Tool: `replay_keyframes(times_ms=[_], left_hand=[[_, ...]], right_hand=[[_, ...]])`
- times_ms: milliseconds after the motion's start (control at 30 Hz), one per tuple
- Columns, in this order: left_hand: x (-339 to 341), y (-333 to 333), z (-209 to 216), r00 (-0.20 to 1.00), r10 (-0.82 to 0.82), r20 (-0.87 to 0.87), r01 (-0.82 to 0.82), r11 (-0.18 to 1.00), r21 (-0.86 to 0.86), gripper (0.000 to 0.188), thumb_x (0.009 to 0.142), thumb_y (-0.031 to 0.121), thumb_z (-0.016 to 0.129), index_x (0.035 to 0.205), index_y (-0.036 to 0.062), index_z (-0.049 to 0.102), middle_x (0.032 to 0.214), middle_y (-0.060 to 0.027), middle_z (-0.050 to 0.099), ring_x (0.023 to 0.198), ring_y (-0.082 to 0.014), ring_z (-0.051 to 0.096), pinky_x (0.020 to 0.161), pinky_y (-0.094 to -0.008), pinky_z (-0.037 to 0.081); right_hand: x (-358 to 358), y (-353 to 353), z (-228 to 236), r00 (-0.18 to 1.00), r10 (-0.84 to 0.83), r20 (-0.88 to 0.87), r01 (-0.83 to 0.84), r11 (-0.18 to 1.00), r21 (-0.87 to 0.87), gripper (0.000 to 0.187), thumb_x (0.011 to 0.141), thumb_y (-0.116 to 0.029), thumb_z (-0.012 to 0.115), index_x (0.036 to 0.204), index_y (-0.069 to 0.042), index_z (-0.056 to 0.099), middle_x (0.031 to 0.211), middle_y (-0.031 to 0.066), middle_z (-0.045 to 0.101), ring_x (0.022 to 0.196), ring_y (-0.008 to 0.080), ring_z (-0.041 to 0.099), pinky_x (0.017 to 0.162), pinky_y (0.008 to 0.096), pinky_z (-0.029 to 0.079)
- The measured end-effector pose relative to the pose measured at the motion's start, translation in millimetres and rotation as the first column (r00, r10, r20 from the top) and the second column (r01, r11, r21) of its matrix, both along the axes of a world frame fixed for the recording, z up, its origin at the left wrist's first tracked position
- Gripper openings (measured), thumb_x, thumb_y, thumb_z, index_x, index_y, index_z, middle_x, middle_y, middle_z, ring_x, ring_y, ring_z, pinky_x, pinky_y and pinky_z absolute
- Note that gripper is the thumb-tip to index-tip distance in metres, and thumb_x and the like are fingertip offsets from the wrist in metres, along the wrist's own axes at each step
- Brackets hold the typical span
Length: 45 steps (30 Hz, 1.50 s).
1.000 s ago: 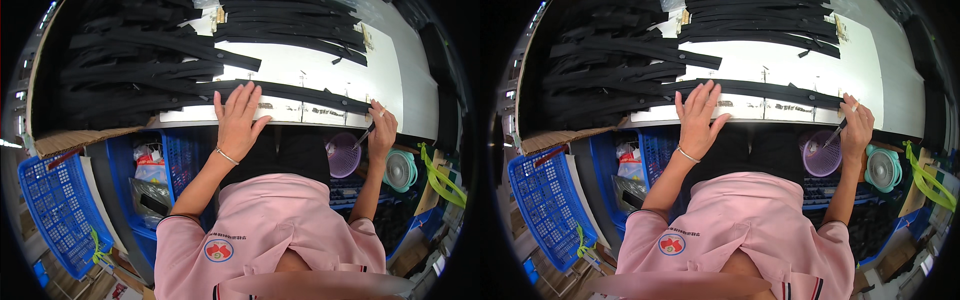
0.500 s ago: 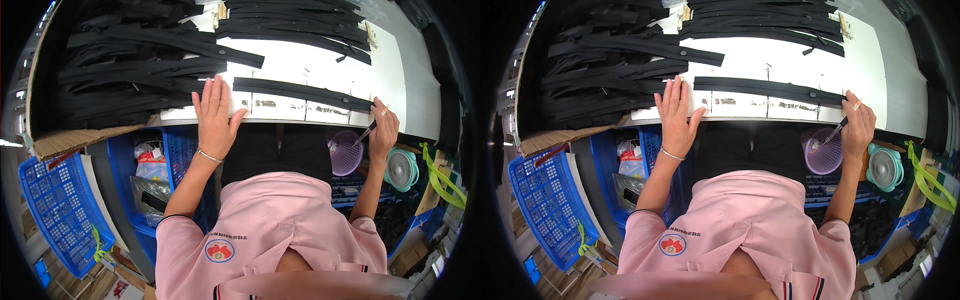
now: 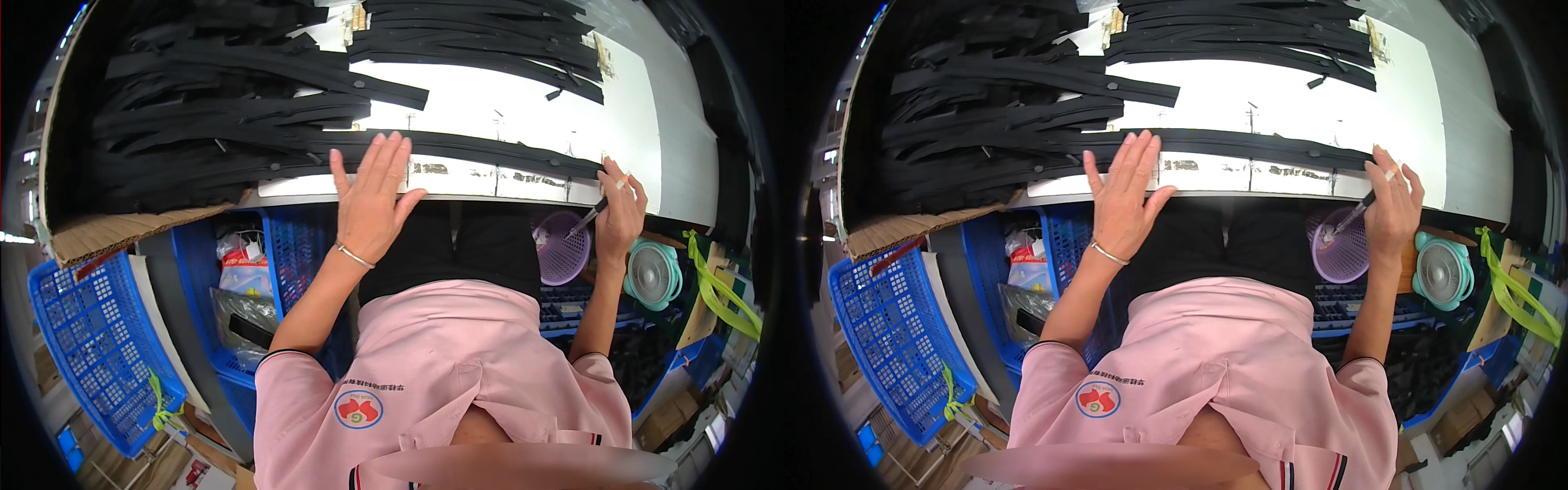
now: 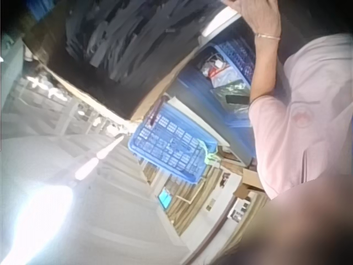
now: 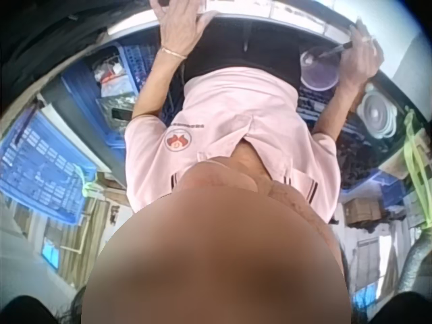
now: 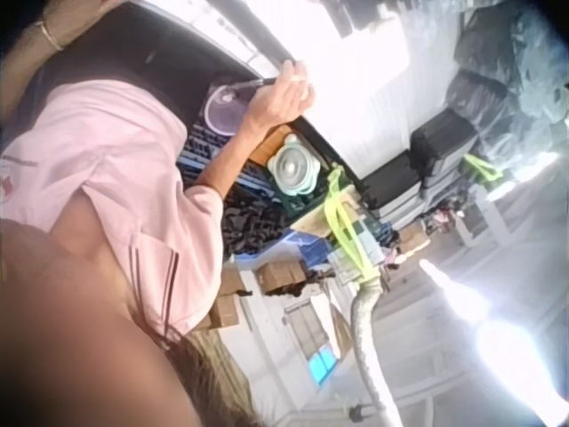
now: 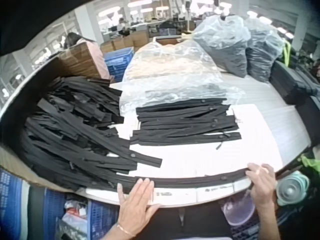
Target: Using a pen to mark specific points on black straps/strips in a factory or workshop setting.
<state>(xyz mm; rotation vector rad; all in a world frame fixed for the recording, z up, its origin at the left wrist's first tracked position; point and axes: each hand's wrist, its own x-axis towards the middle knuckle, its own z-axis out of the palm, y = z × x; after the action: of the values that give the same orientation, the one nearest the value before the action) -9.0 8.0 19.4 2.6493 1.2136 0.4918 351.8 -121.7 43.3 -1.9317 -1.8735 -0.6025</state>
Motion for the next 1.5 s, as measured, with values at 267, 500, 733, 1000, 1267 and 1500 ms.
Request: replay_keyframes(times_ms=[267,500,733,1000,1267,1500], left_hand=[[-3.7,4.5,-4.3,1.0,0.005,-0.026,-0.005,1.0,0.002,0.068,0.093,0.035,0.071,0.153,0.0127,0.049,0.156,-0.0042,0.05,0.147,-0.0222,0.042,0.124,-0.0602,0.001],[-7.1,0.3,-11.4,0.997,0.041,-0.068,-0.038,0.998,0.048,0.066,0.096,0.033,0.068,0.155,0.0118,0.046,0.159,-0.006,0.047,0.15,-0.0245,0.039,0.124,-0.0594,-0.002],[-3.6,-4.5,-11.8,0.992,0.071,-0.107,-0.065,0.996,0.052,0.067,0.097,0.032,0.066,0.157,0.0111,0.043,0.161,-0.0056,0.043,0.151,-0.0252,0.036,0.123,-0.0597,-0.002],[-2.9,-4.3,-13.4,0.992,0.078,-0.098,-0.072,0.995,0.062,0.067,0.096,0.032,0.068,0.156,0.0116,0.045,0.159,-0.006,0.044,0.15,-0.0255,0.036,0.124,-0.0588,0.0],[-2.9,-3.7,-15.0,0.997,0.071,-0.023,-0.069,0.995,0.066,0.065,0.094,0.033,0.071,0.152,0.0112,0.051,0.154,-0.007,0.049,0.145,-0.0266,0.042,0.124,-0.0582,0.002],[-1.5,-3.2,-15.6,0.997,0.07,0.027,-0.072,0.994,0.08,0.065,0.092,0.037,0.073,0.149,0.0119,0.054,0.148,-0.0046,0.053,0.142,-0.0235,0.045,0.123,-0.0589,0.007]], right_hand=[[-6.9,1.3,-3.7,0.994,-0.103,0.04,0.102,0.995,0.022,0.033,0.082,0.012,0.06,0.105,-0.007,0.073,0.121,0.0069,0.075,0.113,0.0207,0.071,0.103,0.0383,0.046],[-26.0,-6.5,-22.1,0.975,-0.148,-0.163,0.158,0.986,0.05,0.021,0.086,0.001,0.069,0.105,-0.008,0.069,0.115,0.0068,0.077,0.112,0.02,0.071,0.11,0.0469,0.039],[-24.9,-12.0,-23.9,0.956,-0.154,-0.248,0.161,0.987,0.005,0.031,0.086,-0.008,0.078,0.115,-0.009,0.067,0.122,0.0044,0.075,0.123,0.0226,0.066,0.118,0.0549,0.028],[-20.1,-11.9,-31.0,0.953,-0.268,-0.144,0.267,0.963,-0.025,0.047,0.088,-0.014,0.078,0.133,-0.009,0.063,0.117,0.0019,0.076,0.125,0.0215,0.063,0.121,0.058,0.022],[-22.6,-6.9,-29.0,0.95,-0.286,-0.124,0.28,0.958,-0.064,0.033,0.092,-0.014,0.074,0.124,-0.01,0.068,0.122,0.0022,0.074,0.121,0.0228,0.066,0.121,0.0561,0.025],[-34.3,2.5,-7.3,0.932,-0.225,-0.284,0.221,0.974,-0.048,0.032,0.102,-0.006,0.06,0.133,-0.011,0.063,0.134,0.0054,0.069,0.126,0.0245,0.063,0.12,0.0487,0.03]])
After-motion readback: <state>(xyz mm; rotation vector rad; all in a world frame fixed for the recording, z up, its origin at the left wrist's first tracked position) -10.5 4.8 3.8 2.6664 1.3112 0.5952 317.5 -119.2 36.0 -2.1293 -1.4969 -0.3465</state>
